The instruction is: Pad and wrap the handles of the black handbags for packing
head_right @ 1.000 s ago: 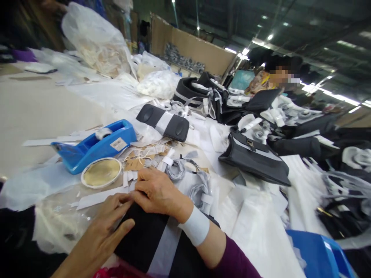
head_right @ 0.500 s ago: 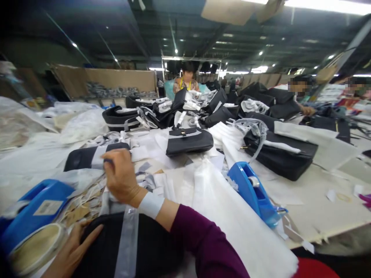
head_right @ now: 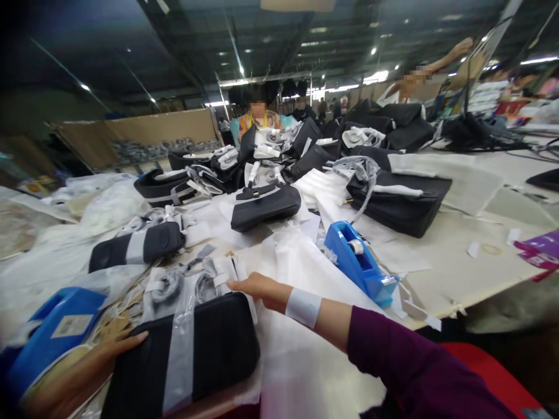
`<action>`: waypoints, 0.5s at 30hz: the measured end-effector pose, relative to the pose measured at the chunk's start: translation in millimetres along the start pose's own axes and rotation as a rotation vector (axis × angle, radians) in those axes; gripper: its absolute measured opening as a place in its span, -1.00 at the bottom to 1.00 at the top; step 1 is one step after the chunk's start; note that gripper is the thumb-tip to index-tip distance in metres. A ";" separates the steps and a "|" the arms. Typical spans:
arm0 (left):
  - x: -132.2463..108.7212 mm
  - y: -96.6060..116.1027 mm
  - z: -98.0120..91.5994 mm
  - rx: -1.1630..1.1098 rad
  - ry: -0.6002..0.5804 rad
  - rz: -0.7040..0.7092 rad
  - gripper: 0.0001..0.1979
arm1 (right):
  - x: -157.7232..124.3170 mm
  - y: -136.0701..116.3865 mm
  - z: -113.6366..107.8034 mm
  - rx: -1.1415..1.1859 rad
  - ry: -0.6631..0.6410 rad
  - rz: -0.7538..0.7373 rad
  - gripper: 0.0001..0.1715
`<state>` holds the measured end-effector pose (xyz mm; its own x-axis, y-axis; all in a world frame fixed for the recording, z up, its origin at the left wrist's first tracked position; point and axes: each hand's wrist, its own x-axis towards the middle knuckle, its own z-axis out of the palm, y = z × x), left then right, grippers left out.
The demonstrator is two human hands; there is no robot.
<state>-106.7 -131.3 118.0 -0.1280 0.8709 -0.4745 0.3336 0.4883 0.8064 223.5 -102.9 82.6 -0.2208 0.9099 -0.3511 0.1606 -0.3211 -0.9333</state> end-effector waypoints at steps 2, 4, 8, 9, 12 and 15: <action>-1.0 0.8 1.5 -0.028 -0.048 -0.013 -0.45 | -2.0 -5.8 2.7 -0.030 -0.015 0.062 -0.27; -0.7 -1.0 2.2 -0.025 -0.052 0.009 -0.47 | -1.0 -11.3 9.5 -0.146 0.045 0.132 -0.17; 0.7 -8.4 2.3 0.044 0.104 0.032 -0.44 | 7.2 -10.5 31.9 -0.417 0.183 0.172 -0.06; 0.3 -10.1 2.4 0.052 0.125 0.031 -0.44 | 9.4 -7.3 36.7 -0.452 0.206 0.156 -0.07; -3.9 -13.2 3.0 0.015 0.080 0.043 -0.49 | 12.6 5.5 44.8 -0.491 0.269 0.113 -0.15; -10.7 -14.3 4.2 -0.067 0.034 0.065 -0.52 | 9.1 14.3 45.7 -0.393 0.306 0.040 -0.27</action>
<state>-106.1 -147.8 110.0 -0.1400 0.9017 -0.4090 0.2790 0.4323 0.8575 179.9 -111.2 62.7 0.0757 0.9531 -0.2930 0.5266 -0.2877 -0.7999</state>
